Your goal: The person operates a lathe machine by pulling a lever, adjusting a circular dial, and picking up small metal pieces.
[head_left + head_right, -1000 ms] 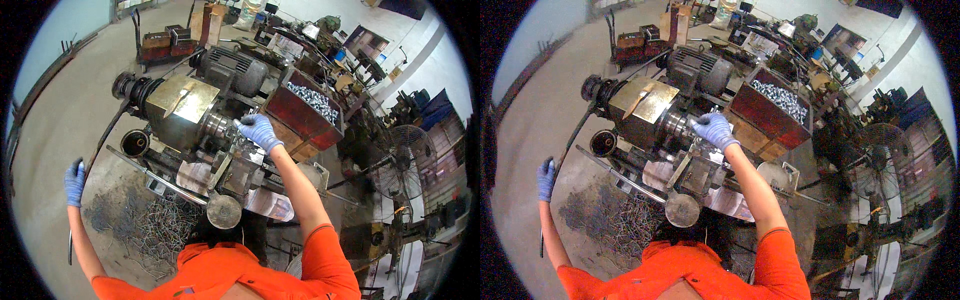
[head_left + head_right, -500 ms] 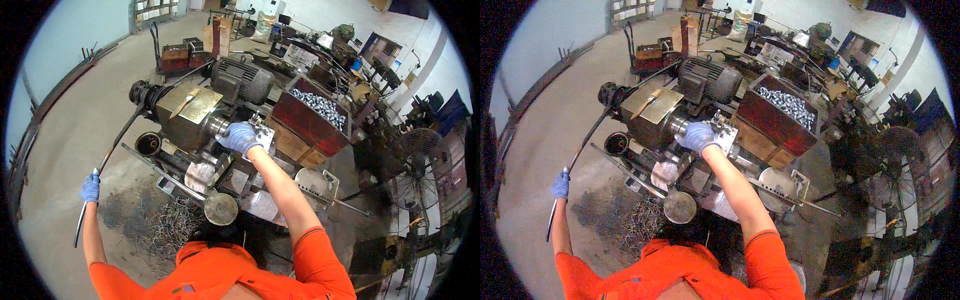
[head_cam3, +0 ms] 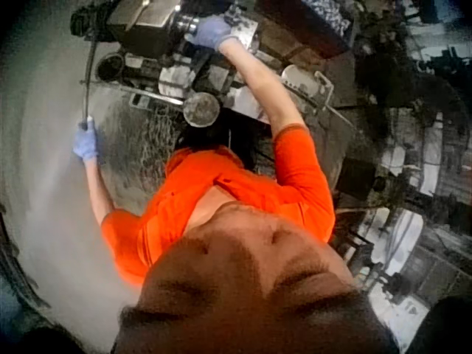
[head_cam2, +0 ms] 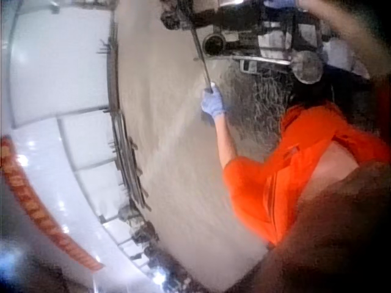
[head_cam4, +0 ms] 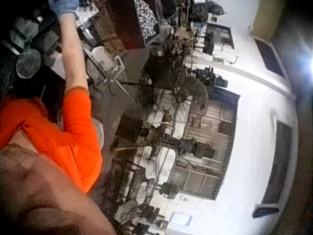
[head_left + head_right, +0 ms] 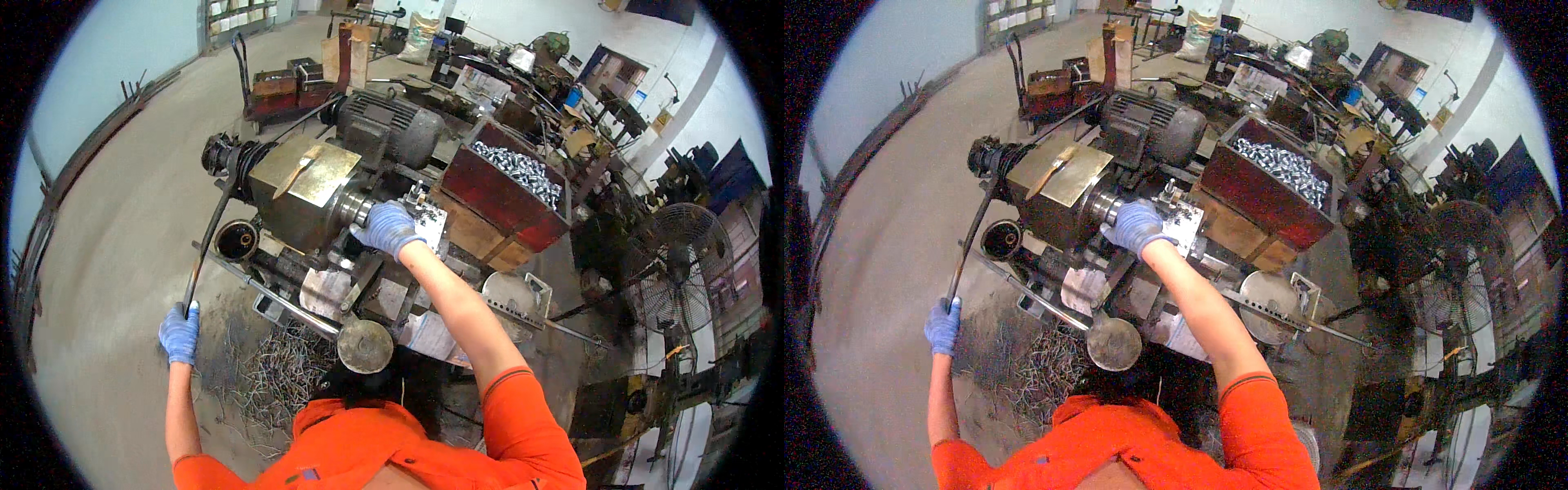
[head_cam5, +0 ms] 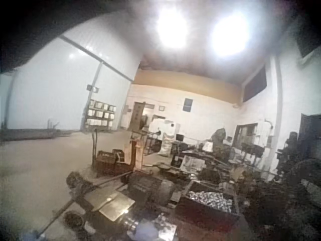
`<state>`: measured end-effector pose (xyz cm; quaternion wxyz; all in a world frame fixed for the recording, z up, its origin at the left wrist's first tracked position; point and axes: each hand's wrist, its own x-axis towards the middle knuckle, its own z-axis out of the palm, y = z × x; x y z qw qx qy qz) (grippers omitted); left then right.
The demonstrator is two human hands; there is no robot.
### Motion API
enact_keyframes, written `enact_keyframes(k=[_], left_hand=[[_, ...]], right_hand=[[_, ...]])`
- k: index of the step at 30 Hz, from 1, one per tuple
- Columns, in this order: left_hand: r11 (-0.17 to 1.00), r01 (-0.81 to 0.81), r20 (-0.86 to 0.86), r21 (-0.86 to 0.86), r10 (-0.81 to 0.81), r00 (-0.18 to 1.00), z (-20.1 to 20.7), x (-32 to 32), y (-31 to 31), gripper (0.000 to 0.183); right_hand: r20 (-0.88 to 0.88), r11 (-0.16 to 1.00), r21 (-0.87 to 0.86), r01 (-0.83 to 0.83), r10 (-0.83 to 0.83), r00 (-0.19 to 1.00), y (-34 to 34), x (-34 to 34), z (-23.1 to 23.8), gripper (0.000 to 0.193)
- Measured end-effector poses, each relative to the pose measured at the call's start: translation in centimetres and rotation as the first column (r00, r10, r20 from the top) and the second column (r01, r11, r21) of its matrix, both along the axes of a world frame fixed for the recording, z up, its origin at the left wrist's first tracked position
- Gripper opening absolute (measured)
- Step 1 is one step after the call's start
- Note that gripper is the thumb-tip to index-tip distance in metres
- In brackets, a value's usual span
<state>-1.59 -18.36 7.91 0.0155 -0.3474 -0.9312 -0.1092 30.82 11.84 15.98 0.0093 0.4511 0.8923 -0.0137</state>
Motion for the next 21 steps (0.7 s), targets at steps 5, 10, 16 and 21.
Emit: enact_keyframes(k=[5, 10, 16, 21], left_hand=[[0.894, 0.349, -0.256, 0.28, -0.281, 0.925, 2.5, 0.3, 3.3, 0.039], [0.703, 0.455, -0.167, 0.547, -0.441, 0.882, 8.5, 5.0, 9.8, 0.049], [0.65, 0.658, -0.414, 0.38, -0.517, 0.749, 9.2, 8.1, 19.2, 0.054], [0.494, 0.744, -0.441, 0.451, -0.601, 0.667, 5.6, 8.2, 22.7, 0.038]], right_hand=[[-0.11, 0.972, 0.223, 0.072, -0.049, 0.993, -2.0, 2.9, 4.5, 0.057], [-0.342, 0.921, 0.354, 0.165, -0.037, 0.939, 1.2, 12.7, 10.0, 0.044], [-0.54, 0.776, 0.556, 0.299, 0.064, 0.839, -3.6, 15.6, 11.0, 0.033], [-0.545, 0.883, 0.383, 0.271, -0.022, 0.838, -11.1, 18.6, 2.0, 0.028]])
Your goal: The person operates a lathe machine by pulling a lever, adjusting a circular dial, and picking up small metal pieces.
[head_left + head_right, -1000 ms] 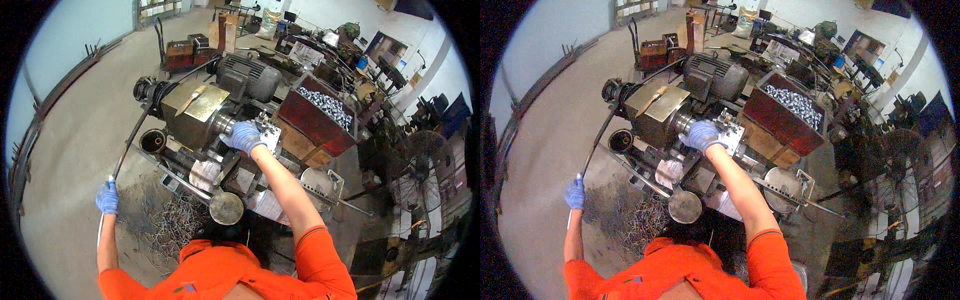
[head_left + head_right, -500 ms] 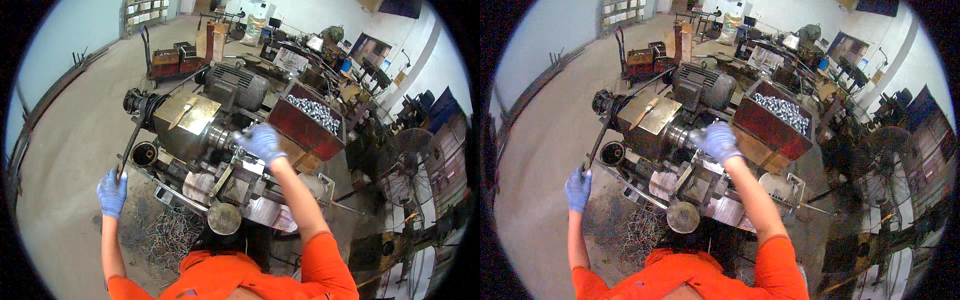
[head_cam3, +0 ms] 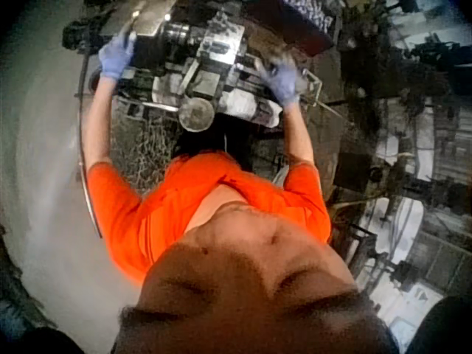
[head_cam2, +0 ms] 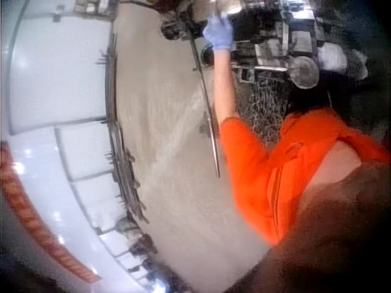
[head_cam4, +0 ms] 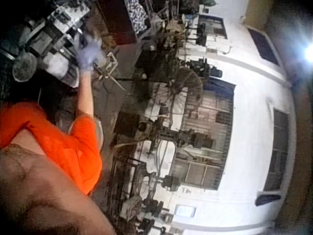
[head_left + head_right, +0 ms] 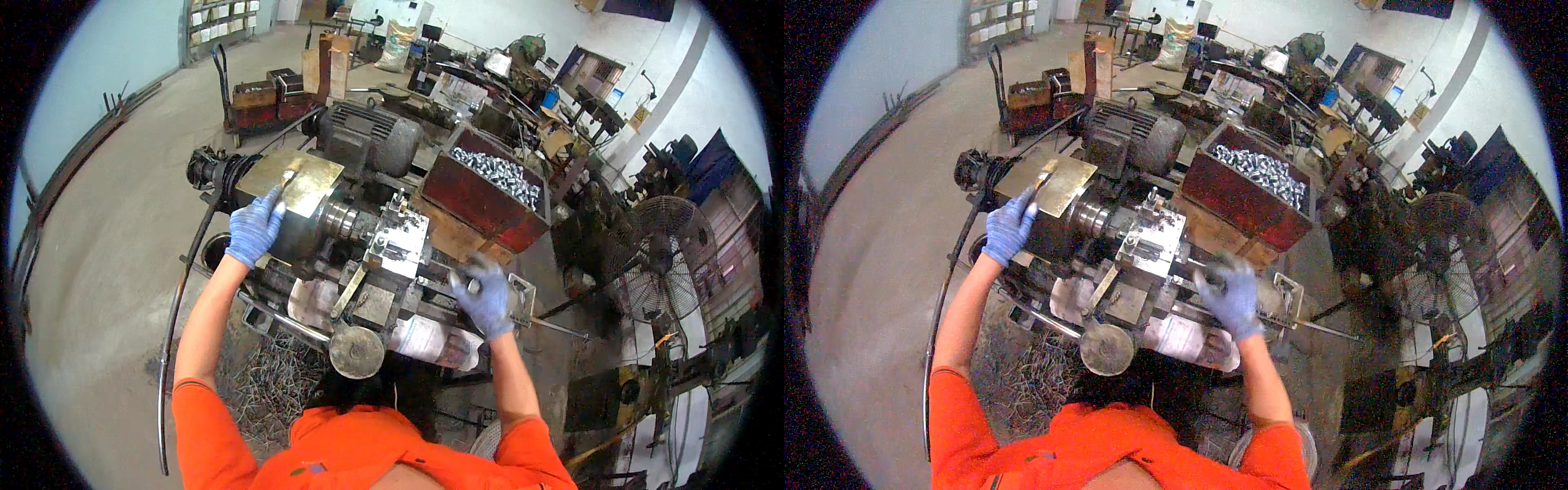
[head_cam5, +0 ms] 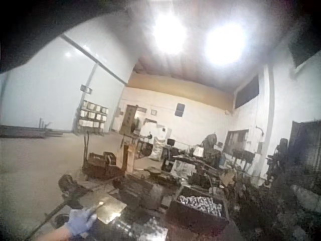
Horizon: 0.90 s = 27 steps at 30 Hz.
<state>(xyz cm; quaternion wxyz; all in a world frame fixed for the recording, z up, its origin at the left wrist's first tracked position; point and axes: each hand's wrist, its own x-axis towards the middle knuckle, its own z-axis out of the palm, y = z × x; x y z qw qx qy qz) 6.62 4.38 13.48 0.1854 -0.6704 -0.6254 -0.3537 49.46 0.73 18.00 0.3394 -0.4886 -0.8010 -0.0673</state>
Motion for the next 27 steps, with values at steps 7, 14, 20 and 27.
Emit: enact_keyframes(k=[7, 14, 20, 27], left_hand=[[0.946, 0.305, 0.106, 0.113, -0.317, 0.943, 2.7, 8.2, -4.4, 0.02], [0.943, 0.321, 0.19, -0.089, -0.301, 0.935, -1.7, 13.4, -2.2, 0.023], [0.935, 0.241, 0.095, -0.26, -0.223, 0.97, -2.1, 11.5, -3.5, 0.022], [0.957, 0.14, 0.201, 0.254, -0.194, 0.96, 3.3, 6.1, -2.8, 0.021]], right_hand=[[-0.17, 0.895, -0.405, 0.187, -0.275, 0.946, -9.5, 6.2, -8.5, 0.022], [-0.344, 0.902, -0.405, 0.152, -0.304, 0.888, -10.9, 7.7, -8.4, 0.016], [-0.338, 0.942, -0.309, 0.131, -0.238, 0.911, -11.2, 8.0, -8.6, 0.015], [-0.322, 0.927, -0.275, 0.256, -0.34, 0.883, -12.8, 10.1, -8.0, 0.015]])
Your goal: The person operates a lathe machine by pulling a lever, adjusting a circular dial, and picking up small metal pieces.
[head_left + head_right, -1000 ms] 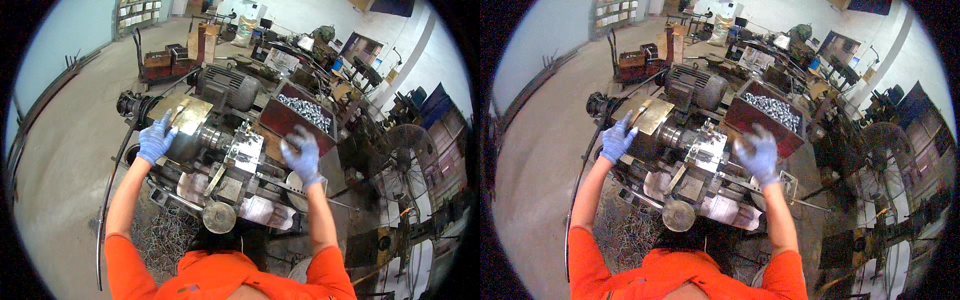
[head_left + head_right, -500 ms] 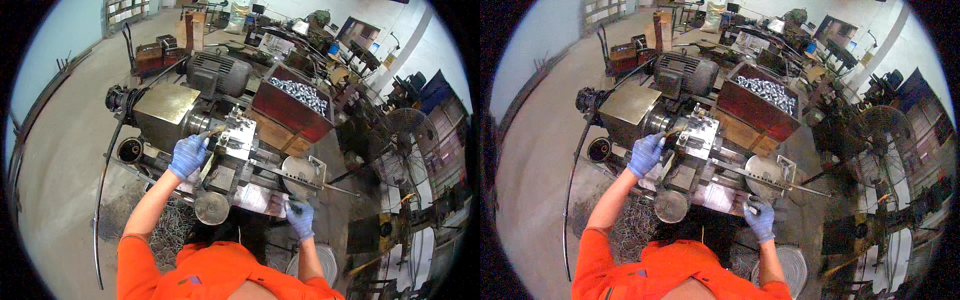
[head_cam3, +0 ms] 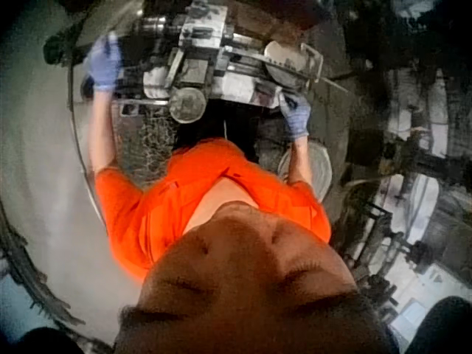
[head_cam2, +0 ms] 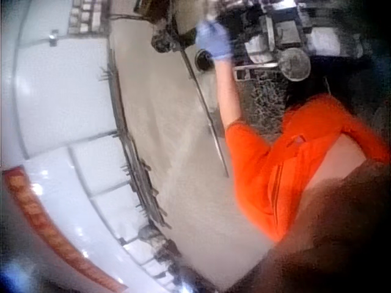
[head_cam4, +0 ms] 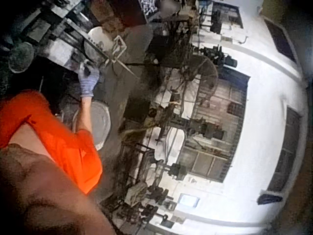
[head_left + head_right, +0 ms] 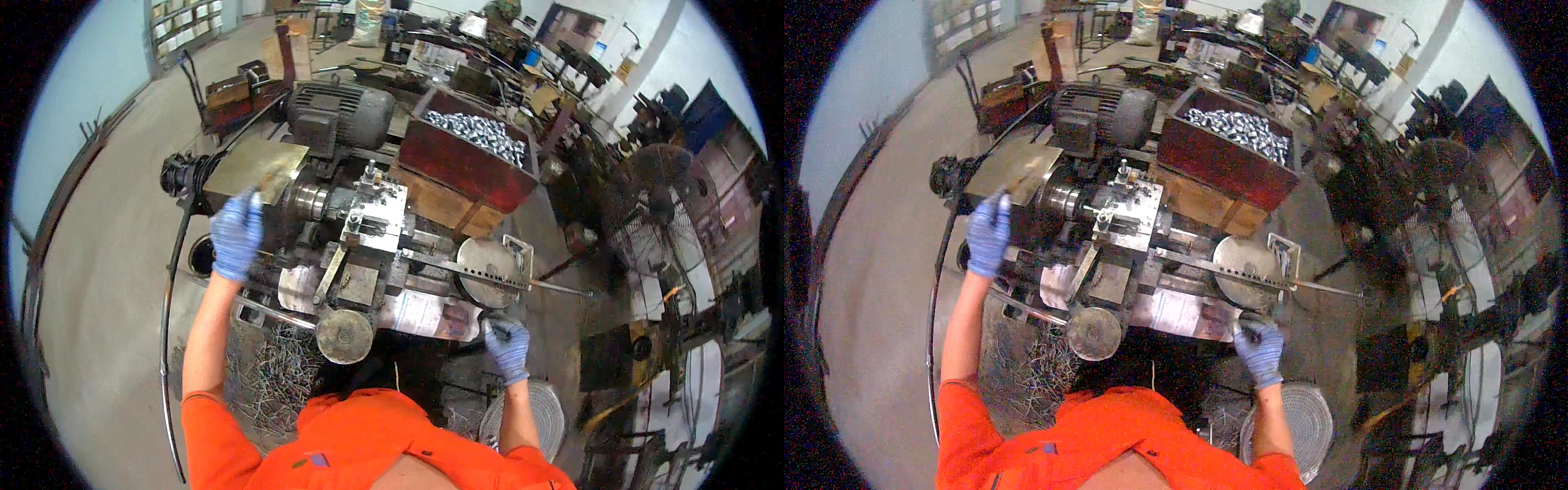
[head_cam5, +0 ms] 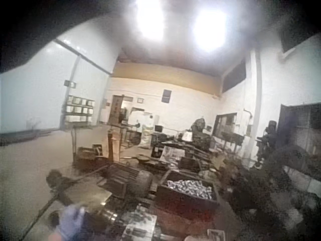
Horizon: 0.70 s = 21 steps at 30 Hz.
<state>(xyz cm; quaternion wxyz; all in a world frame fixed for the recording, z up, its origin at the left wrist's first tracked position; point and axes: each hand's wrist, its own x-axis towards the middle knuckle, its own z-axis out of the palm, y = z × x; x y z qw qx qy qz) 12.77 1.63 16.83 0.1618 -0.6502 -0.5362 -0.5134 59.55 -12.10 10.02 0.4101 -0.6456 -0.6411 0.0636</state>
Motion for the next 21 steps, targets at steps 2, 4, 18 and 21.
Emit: enact_keyframes(k=[2, 4, 18, 21], left_hand=[[0.984, -0.137, -0.107, -0.116, 0.124, 0.986, -0.6, -2.7, 1.4, 0.024], [0.923, -0.179, -0.155, -0.34, 0.133, 0.979, -0.6, -3.4, 2.0, 0.027], [0.909, 0.045, 0.336, -0.414, 0.106, 0.936, -6.9, -2.6, -4.0, 0.048], [0.809, 0.068, 0.025, -0.584, -0.067, 0.997, -15.1, -3.0, -4.4, 0.044]], right_hand=[[0.004, 0.997, 0.016, 0.07, -0.07, 0.998, -1.1, 1.9, -0.8, 0.016], [0.062, 0.971, -0.011, 0.238, -0.237, 0.97, -2.9, 3.5, -0.6, 0.021], [0.207, 0.25, -0.516, 0.819, -0.891, 0.403, -24.0, 20.6, -7.8, 0.049], [0.449, -0.031, -0.696, 0.718, -0.799, 0.401, -27.1, 19.3, -8.6, 0.058]])
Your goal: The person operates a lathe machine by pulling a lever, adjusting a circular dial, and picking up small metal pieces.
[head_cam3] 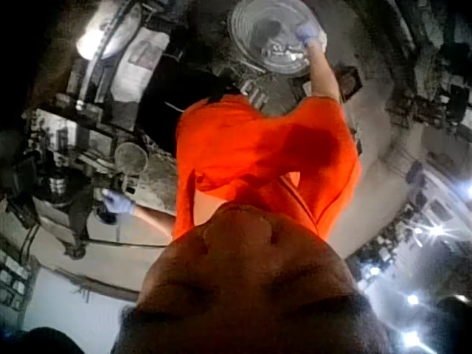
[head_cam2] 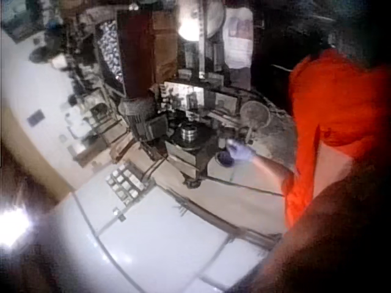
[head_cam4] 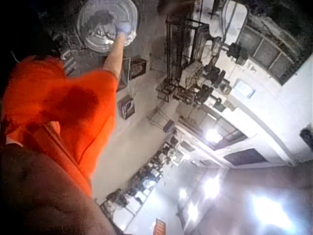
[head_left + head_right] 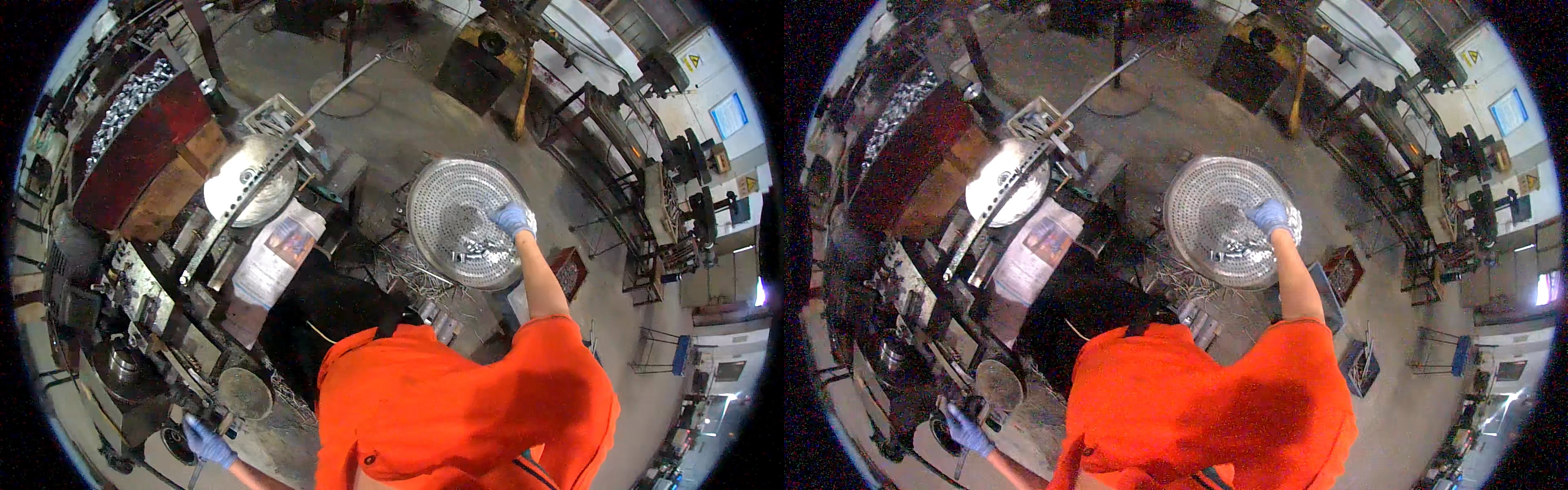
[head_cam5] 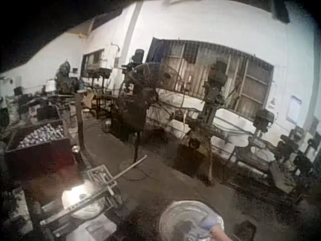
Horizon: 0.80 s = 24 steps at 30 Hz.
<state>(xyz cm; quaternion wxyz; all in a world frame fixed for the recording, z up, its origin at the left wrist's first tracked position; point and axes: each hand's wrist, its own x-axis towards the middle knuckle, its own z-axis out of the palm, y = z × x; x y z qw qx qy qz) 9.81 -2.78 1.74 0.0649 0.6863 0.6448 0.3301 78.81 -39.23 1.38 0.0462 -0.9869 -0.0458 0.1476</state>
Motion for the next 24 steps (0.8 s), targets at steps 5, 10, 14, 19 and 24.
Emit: enact_keyframes(k=[5, 10, 14, 19, 24], left_hand=[[0.978, 0.136, 0.149, -0.157, -0.113, 0.982, 0.3, 1.6, 0.2, 0.04], [0.972, 0.139, 0.186, -0.188, -0.103, 0.977, 0.6, 2.1, 0.0, 0.04], [0.981, 0.161, 0.133, -0.109, -0.146, 0.98, 0.5, 1.9, 0.1, 0.038], [0.962, 0.169, 0.224, -0.216, -0.119, 0.967, 0.4, 1.8, 0.6, 0.037], [0.966, 0.12, 0.138, -0.227, -0.091, 0.986, 2.7, 1.4, -0.6, 0.036]], right_hand=[[-0.174, 0.977, -0.159, -0.143, 0.115, 0.978, -4.2, -1.4, -4.6, 0.065], [-0.271, 0.878, -0.118, -0.465, 0.422, 0.865, -6.5, -2.2, -6.9, 0.057], [-0.326, 0.876, -0.1, -0.472, 0.42, 0.847, -4.5, -2.7, -4.2, 0.054], [-0.254, 0.799, -0.257, -0.544, 0.487, 0.836, -6.2, 0.2, -9.2, 0.054], [-0.12, 0.939, -0.111, -0.325, 0.312, 0.943, -3.9, 0.9, -5.7, 0.053]])
